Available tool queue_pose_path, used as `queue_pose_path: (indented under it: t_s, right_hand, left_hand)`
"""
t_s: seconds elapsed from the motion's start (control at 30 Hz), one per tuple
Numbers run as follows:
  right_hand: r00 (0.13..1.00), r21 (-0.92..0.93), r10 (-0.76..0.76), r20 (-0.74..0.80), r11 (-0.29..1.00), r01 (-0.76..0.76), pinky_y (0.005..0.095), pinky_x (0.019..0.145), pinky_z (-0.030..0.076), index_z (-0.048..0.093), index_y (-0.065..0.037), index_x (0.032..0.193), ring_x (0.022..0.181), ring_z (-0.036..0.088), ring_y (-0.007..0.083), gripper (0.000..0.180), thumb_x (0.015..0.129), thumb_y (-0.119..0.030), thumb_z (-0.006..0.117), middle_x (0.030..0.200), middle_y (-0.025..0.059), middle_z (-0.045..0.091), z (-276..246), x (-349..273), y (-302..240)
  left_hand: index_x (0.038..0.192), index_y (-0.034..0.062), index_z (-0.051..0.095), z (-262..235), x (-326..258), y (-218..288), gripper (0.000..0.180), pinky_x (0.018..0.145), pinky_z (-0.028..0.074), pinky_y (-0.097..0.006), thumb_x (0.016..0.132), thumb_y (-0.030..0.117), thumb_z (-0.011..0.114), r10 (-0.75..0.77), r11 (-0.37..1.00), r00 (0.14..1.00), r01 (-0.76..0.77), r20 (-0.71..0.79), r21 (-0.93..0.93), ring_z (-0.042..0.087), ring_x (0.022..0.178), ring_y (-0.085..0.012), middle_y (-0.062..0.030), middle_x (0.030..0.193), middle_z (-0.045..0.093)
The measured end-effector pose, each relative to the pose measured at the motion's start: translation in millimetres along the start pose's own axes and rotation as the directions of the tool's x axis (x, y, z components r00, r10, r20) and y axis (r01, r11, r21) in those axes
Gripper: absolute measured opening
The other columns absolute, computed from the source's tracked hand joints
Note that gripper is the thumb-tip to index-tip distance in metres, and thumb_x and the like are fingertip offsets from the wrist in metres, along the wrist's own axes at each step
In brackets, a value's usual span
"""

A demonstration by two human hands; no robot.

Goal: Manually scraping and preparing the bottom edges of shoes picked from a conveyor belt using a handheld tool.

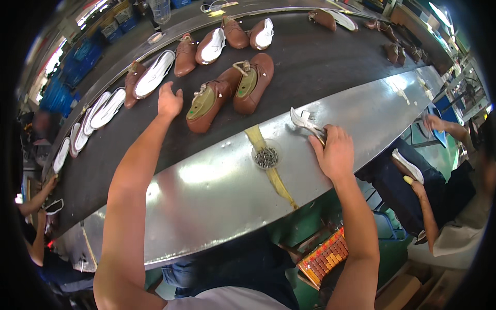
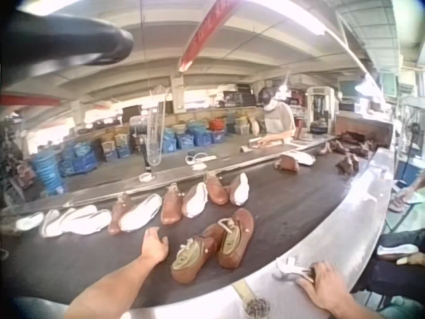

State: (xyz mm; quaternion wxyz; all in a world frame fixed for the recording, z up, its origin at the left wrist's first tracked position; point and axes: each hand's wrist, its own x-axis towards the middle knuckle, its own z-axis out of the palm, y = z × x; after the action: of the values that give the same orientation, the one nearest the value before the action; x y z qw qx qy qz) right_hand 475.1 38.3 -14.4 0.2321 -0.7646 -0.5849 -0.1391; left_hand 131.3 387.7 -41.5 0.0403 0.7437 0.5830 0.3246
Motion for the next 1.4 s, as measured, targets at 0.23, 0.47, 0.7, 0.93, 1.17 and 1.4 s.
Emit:
queue_pose_path:
  t_s: [0.23, 0.47, 0.7, 0.93, 1.17, 1.4]
  right_hand:
    - [0.998, 0.050, 0.047, 0.042, 0.998, -0.049, 0.0450, 0.079, 0.046, 0.058, 0.000, 0.106, 0.087, 0.060, 0.0378, 0.040, 0.087, -0.034, 0.069, 0.095, 0.0184, 0.062, -0.3, -1.3, -0.5]
    - [0.999, 0.057, 0.019, 0.028, 0.998, -0.020, 0.0448, 0.078, 0.045, 0.058, 0.000, 0.105, 0.087, 0.059, 0.0378, 0.039, 0.086, -0.032, 0.071, 0.094, 0.0176, 0.061, -0.9, 2.8, -1.9]
    - [0.999, 0.057, 0.032, 0.037, 0.998, -0.034, 0.0447, 0.081, 0.046, 0.058, 0.001, 0.107, 0.089, 0.059, 0.0387, 0.039, 0.087, -0.030, 0.070, 0.096, 0.0188, 0.062, 0.1, 3.8, -12.1]
    - [0.994, 0.042, 0.093, 0.065, 0.994, -0.096, 0.0450, 0.083, 0.046, 0.058, 0.002, 0.109, 0.092, 0.060, 0.0396, 0.040, 0.087, -0.029, 0.070, 0.099, 0.0205, 0.063, 1.5, -1.5, -6.4]
    - [0.993, 0.038, 0.098, 0.066, 0.994, -0.101, 0.0452, 0.083, 0.046, 0.057, 0.002, 0.109, 0.091, 0.060, 0.0394, 0.039, 0.088, -0.029, 0.069, 0.098, 0.0206, 0.062, -3.4, 0.1, -7.6]
    - [0.995, 0.026, 0.073, 0.064, 0.997, -0.074, 0.0451, 0.083, 0.046, 0.058, 0.002, 0.109, 0.092, 0.059, 0.0396, 0.039, 0.087, -0.028, 0.070, 0.098, 0.0207, 0.062, -5.0, 3.3, -10.4]
  left_hand:
    - [0.138, 0.0037, 0.046, 47.4, 53.9, 6.5, 0.059, 0.106, 0.043, -0.043, 0.090, 0.030, 0.066, 0.187, 0.948, 0.982, -0.170, -0.037, 0.267, 0.047, 0.132, -0.0369, -0.0233, 0.148, 0.040]
    - [0.115, -0.0016, 0.061, 14.1, 80.6, -0.8, 0.049, 0.092, 0.047, -0.052, 0.096, 0.043, 0.053, -0.016, 0.997, 0.998, 0.012, 0.059, 0.078, 0.062, 0.105, -0.0446, -0.0294, 0.106, 0.066]
    - [0.149, 0.0077, 0.031, -54.2, 59.4, -148.2, 0.074, 0.115, 0.029, -0.051, 0.081, 0.010, 0.061, -0.064, 0.902, 0.979, 0.139, -0.191, 0.409, 0.028, 0.142, -0.0421, -0.0235, 0.156, 0.024]
    - [0.142, -0.0022, 0.038, -47.5, 61.6, -187.1, 0.069, 0.106, 0.042, -0.045, 0.094, 0.042, 0.060, 0.104, 0.924, 0.995, -0.092, -0.011, 0.372, 0.050, 0.127, -0.0425, -0.0291, 0.141, 0.047]
    - [0.127, -0.0066, 0.053, -75.5, 69.8, -181.0, 0.061, 0.099, 0.044, -0.049, 0.099, 0.048, 0.047, -0.201, 0.975, 0.980, 0.199, 0.010, 0.102, 0.058, 0.115, -0.0453, -0.0313, 0.122, 0.061]
    - [0.130, -0.0046, 0.054, -48.3, 48.8, -71.7, 0.055, 0.105, 0.042, -0.045, 0.095, 0.038, 0.058, 0.388, 0.922, 0.919, -0.388, -0.074, 0.010, 0.056, 0.119, -0.0426, -0.0240, 0.128, 0.060]
